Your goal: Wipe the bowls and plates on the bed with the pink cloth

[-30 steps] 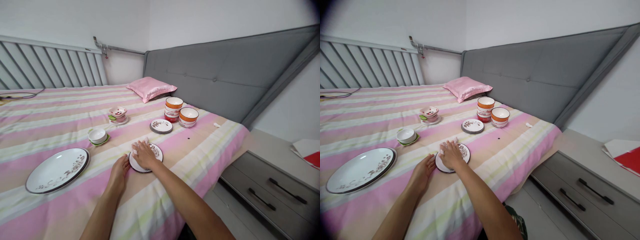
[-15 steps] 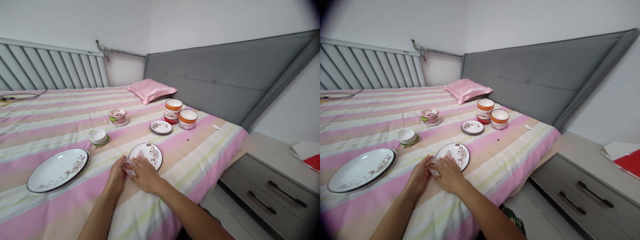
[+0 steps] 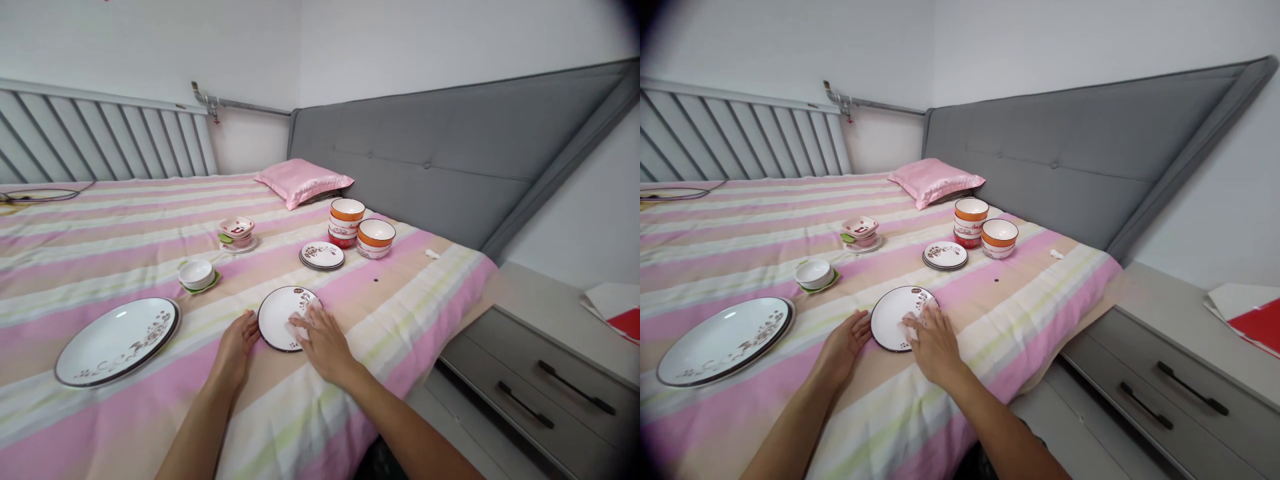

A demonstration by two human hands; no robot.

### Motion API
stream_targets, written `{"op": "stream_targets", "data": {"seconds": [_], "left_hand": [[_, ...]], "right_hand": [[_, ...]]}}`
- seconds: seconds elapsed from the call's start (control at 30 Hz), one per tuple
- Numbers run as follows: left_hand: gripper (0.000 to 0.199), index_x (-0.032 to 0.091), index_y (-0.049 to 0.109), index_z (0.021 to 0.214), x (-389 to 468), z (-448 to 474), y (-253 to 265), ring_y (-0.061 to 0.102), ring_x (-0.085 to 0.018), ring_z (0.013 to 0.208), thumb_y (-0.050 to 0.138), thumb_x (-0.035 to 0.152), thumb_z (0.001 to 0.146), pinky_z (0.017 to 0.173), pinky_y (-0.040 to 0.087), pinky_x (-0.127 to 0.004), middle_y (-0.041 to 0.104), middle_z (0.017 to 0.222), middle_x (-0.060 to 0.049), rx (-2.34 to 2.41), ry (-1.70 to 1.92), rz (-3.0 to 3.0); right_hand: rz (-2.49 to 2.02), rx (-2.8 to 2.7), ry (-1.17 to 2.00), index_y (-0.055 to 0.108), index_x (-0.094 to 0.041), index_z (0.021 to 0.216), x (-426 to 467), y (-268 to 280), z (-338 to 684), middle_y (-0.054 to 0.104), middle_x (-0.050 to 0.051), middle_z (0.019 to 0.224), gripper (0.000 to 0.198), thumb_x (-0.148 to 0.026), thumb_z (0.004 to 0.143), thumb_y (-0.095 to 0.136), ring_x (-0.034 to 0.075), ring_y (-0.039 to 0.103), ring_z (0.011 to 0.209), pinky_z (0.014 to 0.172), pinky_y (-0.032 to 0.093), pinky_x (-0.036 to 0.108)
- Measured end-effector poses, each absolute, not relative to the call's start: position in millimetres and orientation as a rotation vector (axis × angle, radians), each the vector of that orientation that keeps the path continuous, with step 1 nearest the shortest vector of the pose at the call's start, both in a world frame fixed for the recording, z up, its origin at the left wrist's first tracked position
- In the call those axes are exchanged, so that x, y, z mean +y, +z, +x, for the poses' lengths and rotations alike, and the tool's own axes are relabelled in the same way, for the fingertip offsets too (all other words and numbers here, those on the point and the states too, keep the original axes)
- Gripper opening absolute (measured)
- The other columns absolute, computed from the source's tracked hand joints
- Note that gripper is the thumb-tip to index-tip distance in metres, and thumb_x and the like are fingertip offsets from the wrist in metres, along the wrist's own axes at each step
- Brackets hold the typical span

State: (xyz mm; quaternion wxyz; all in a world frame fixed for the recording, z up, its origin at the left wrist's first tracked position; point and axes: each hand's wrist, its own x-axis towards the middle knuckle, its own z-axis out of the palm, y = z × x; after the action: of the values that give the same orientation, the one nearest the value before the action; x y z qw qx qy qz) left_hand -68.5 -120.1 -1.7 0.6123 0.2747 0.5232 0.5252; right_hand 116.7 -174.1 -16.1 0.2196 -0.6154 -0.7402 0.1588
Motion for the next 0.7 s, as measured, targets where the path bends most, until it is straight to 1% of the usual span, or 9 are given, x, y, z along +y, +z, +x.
{"op": "stream_targets", "data": {"seconds": [0.1, 0.2, 0.33, 0.47, 0.53, 0.6, 0.7], "left_hand": [[0.015, 0.015, 0.058, 0.094, -120, -68, -2, 0.066, -0.016, 0.086, 0.053, 0.024, 0.084, 0.079, 0.051, -0.027, 0.069, 0.093, -0.010, 1.209, 1.210, 0.647], [0.017, 0.014, 0.061, 0.094, -120, -68, -2, 0.065, -0.017, 0.092, 0.056, 0.025, 0.082, 0.083, 0.050, -0.028, 0.069, 0.098, -0.010, 1.200, 1.186, 0.677], [0.018, 0.014, 0.064, 0.090, -121, -69, -4, 0.064, -0.019, 0.097, 0.061, 0.027, 0.078, 0.087, 0.048, -0.028, 0.069, 0.102, -0.010, 1.169, 1.139, 0.732], [0.025, 0.013, 0.066, 0.090, -124, -69, -4, 0.063, -0.021, 0.101, 0.066, 0.033, 0.074, 0.091, 0.047, -0.030, 0.070, 0.102, -0.010, 1.164, 1.078, 0.841], [0.027, 0.012, 0.066, 0.089, -126, -68, -2, 0.064, -0.022, 0.098, 0.066, 0.035, 0.074, 0.090, 0.048, -0.031, 0.070, 0.100, -0.012, 1.206, 1.024, 0.878], [0.028, 0.010, 0.066, 0.086, -128, -65, 0, 0.066, -0.022, 0.091, 0.068, 0.034, 0.072, 0.085, 0.051, -0.031, 0.070, 0.096, -0.013, 1.258, 0.973, 0.881], [0.032, 0.011, 0.065, 0.092, -130, -61, 2, 0.066, -0.019, 0.086, 0.072, 0.031, 0.069, 0.077, 0.053, -0.027, 0.069, 0.099, -0.013, 1.312, 0.940, 0.898]], "right_hand": [[-1.743, -1.978, 0.440, 0.046, -0.035, 0.132, -159, -22, 122, 0.021, 0.002, 0.152, 0.040, -0.036, 0.093, 0.038, 0.028, 0.009, 0.141, 0.112, 0.017, 0.046], [-1.734, -1.943, 0.435, 0.045, -0.032, 0.133, -140, -28, 126, 0.018, 0.002, 0.153, 0.042, -0.033, 0.092, 0.040, 0.028, 0.008, 0.142, 0.113, 0.017, 0.045], [-1.651, -1.906, 0.444, 0.048, -0.027, 0.132, -117, -36, 126, 0.026, 0.005, 0.150, 0.041, -0.034, 0.092, 0.041, 0.028, 0.010, 0.141, 0.113, 0.016, 0.047], [-1.607, -1.852, 0.449, 0.050, -0.025, 0.131, -104, -44, 123, 0.032, 0.007, 0.148, 0.042, -0.032, 0.090, 0.044, 0.028, 0.014, 0.140, 0.113, 0.017, 0.048], [-1.585, -1.809, 0.446, 0.049, -0.024, 0.131, -102, -47, 121, 0.035, 0.008, 0.146, 0.042, -0.031, 0.091, 0.042, 0.026, 0.018, 0.140, 0.113, 0.017, 0.048], [-1.553, -1.759, 0.444, 0.048, -0.021, 0.132, -102, -47, 121, 0.040, 0.009, 0.143, 0.043, -0.030, 0.092, 0.038, 0.022, 0.024, 0.138, 0.114, 0.016, 0.045], [-1.492, -1.664, 0.454, 0.047, -0.017, 0.133, -104, -44, 122, 0.046, 0.009, 0.137, 0.045, -0.032, 0.093, 0.034, 0.020, 0.033, 0.133, 0.115, 0.016, 0.040]]}}
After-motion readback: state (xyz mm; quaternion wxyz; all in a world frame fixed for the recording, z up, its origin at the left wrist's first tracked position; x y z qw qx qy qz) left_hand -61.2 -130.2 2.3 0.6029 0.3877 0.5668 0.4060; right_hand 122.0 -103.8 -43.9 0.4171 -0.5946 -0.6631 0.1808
